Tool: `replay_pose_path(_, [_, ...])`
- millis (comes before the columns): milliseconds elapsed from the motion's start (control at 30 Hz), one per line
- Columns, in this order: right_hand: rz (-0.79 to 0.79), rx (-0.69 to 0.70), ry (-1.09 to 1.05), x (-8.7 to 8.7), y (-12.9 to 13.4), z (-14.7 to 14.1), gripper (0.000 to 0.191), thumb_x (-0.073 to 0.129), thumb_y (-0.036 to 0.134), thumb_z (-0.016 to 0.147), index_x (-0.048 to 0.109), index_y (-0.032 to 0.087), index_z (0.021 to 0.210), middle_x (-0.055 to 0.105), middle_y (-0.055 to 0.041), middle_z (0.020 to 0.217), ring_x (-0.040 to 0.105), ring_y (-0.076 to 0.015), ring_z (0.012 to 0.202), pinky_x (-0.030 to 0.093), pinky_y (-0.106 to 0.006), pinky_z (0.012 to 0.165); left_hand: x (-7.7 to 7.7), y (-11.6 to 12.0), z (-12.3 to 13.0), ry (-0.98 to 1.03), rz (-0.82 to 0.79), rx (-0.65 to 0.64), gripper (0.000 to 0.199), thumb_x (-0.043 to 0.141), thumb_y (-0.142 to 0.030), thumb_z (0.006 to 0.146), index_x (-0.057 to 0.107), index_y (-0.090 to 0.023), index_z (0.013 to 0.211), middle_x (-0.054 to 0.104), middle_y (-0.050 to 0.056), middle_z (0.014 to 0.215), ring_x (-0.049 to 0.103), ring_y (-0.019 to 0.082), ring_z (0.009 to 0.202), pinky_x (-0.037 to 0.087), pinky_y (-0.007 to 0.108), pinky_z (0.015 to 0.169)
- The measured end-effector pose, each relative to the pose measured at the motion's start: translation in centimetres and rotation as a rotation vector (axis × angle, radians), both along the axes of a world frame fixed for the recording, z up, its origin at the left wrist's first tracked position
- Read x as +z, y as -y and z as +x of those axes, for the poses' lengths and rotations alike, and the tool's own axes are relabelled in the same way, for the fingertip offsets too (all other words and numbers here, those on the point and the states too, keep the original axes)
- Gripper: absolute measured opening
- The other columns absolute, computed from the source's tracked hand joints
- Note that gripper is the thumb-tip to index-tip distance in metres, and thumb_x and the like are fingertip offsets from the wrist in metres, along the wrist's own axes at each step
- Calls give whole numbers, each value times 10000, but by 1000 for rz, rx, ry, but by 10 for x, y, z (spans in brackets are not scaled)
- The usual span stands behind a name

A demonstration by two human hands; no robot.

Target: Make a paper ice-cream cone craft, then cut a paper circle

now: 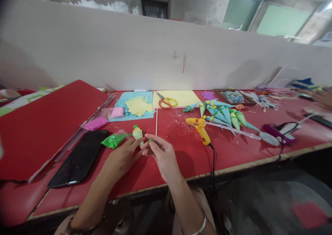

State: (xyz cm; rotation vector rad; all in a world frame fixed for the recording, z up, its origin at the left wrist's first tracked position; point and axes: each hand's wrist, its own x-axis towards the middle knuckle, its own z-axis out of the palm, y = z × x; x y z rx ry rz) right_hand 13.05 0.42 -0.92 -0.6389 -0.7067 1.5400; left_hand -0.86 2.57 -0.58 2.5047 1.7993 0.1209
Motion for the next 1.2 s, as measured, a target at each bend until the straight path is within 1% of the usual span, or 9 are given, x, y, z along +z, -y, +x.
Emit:
replay_pose_path(200, [-2,45,26,0,0,1,198,724,316,644,677,160,757,684,-9,628,614,-76,537,486,-168,543,-3,-3,-3,-53,15,34,221,423,-278,859,556,-159,990,561,100,999,590,210,847,379,254,544])
replay_pose_path(400, [37,-2,29,-3,1,3,245,675,370,702,576,163,618,638,19,515,527,-52,384,419,-143,402,3,-5,-8,17,-94,60,151,441,-285,832,528,-188,755,609,29,756,579,171,670,302,247,496])
replay_pose_path(533, [78,-48,85,-3,1,3,254,649,343,733,569,160,577,593,47,475,488,-29,365,381,-123,382,1,-7,-9,68,-138,116,149,462,-308,808,505,-180,871,631,40,767,601,190,672,323,250,500])
replay_pose_path(633, [106,14,123,-3,2,3,119,713,255,667,629,171,656,640,41,533,555,-48,422,432,-139,444,-4,-5,-7,152,-86,159,283,451,-227,803,440,-139,1071,646,83,843,629,204,752,389,255,564])
replay_pose_path(733, [120,88,135,-2,3,1,112,711,242,665,666,181,747,695,4,646,634,-90,535,483,-178,528,-4,-2,-2,138,-65,189,371,397,-148,807,375,-94,1174,658,119,848,640,223,800,420,273,615])
replay_pose_path(833, [86,90,129,-1,4,0,165,670,314,709,674,165,780,699,-21,667,642,-102,552,492,-198,545,0,0,1,53,-112,234,343,355,-153,828,391,-89,1163,673,139,886,646,236,814,429,284,609])
replay_pose_path(933, [51,56,125,-2,2,1,238,630,385,736,660,149,726,645,2,536,560,-73,414,438,-178,440,4,0,4,-2,-156,271,301,306,-196,855,430,-90,1108,681,147,878,650,262,814,419,303,581])
replay_pose_path(1033, [84,-17,115,-3,1,3,211,638,353,736,638,160,653,566,46,448,477,-45,364,380,-157,395,7,1,6,37,-177,284,265,297,-254,875,468,-121,1028,682,135,873,652,267,818,405,298,570])
replay_pose_path(1200, [34,-95,63,-1,-1,2,145,712,260,661,674,173,770,666,16,627,581,-66,523,464,-174,540,9,7,5,110,-128,186,269,274,-316,899,466,-145,981,670,119,846,639,252,813,364,270,544])
